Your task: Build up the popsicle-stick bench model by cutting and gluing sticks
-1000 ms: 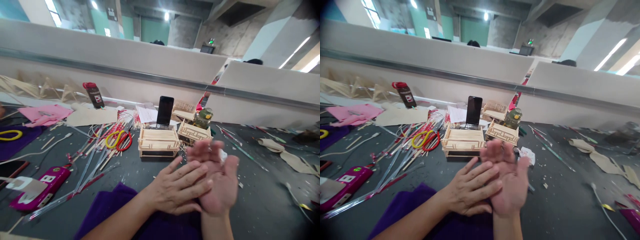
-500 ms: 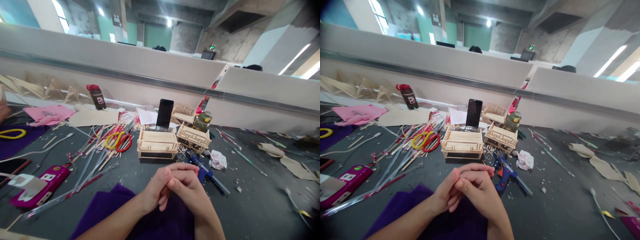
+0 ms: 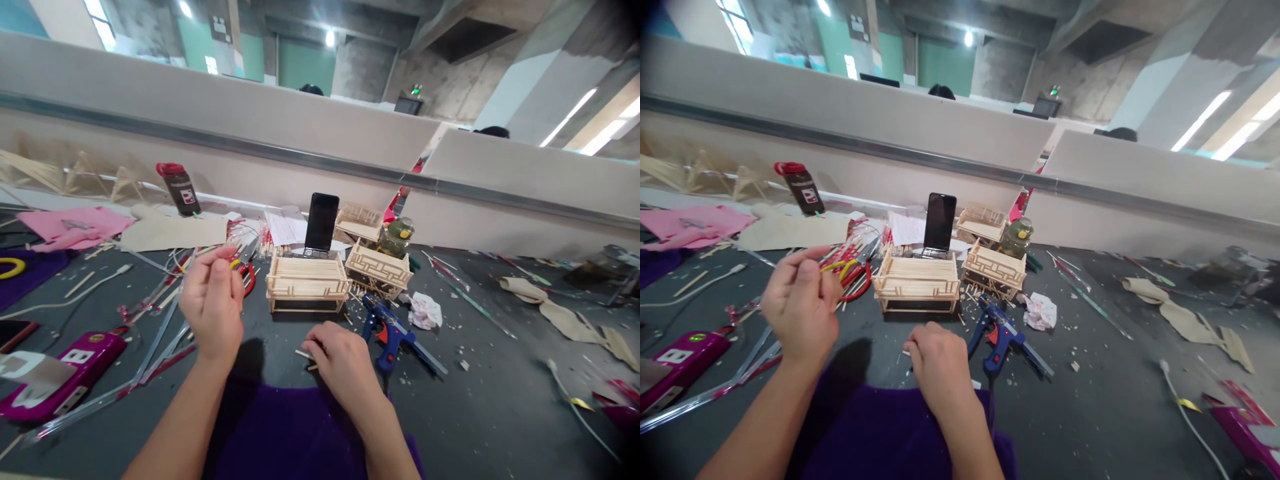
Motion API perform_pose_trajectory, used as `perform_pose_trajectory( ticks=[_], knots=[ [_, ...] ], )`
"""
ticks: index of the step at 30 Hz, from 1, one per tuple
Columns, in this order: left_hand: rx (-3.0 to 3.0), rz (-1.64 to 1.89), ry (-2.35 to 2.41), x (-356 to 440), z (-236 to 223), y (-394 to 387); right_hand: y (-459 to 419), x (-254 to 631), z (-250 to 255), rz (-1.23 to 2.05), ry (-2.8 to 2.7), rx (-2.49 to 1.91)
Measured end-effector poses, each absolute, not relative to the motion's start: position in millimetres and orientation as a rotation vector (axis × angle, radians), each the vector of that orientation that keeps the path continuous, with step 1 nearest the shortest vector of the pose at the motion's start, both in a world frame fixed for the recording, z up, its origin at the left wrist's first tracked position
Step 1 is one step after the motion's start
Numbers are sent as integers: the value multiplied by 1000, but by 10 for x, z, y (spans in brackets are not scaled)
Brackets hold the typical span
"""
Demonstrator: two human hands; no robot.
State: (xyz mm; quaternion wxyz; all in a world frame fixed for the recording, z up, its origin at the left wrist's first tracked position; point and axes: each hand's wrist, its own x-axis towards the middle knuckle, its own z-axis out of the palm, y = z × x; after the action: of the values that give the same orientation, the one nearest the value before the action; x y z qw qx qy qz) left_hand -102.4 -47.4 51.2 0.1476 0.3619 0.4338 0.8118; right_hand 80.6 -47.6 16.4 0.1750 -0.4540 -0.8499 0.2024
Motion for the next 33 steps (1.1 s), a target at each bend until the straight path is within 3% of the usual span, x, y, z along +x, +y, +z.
perform_pose_trajectory(
  ticks=[13,33],
  knots=[
    [1485,1251,1514,-1587,285,-382,-443,773,62,407,-2673,-1453],
    [1558,1288,1476,-1529,99,-253,-471,675,2,326,-2770,-1480]
  ],
)
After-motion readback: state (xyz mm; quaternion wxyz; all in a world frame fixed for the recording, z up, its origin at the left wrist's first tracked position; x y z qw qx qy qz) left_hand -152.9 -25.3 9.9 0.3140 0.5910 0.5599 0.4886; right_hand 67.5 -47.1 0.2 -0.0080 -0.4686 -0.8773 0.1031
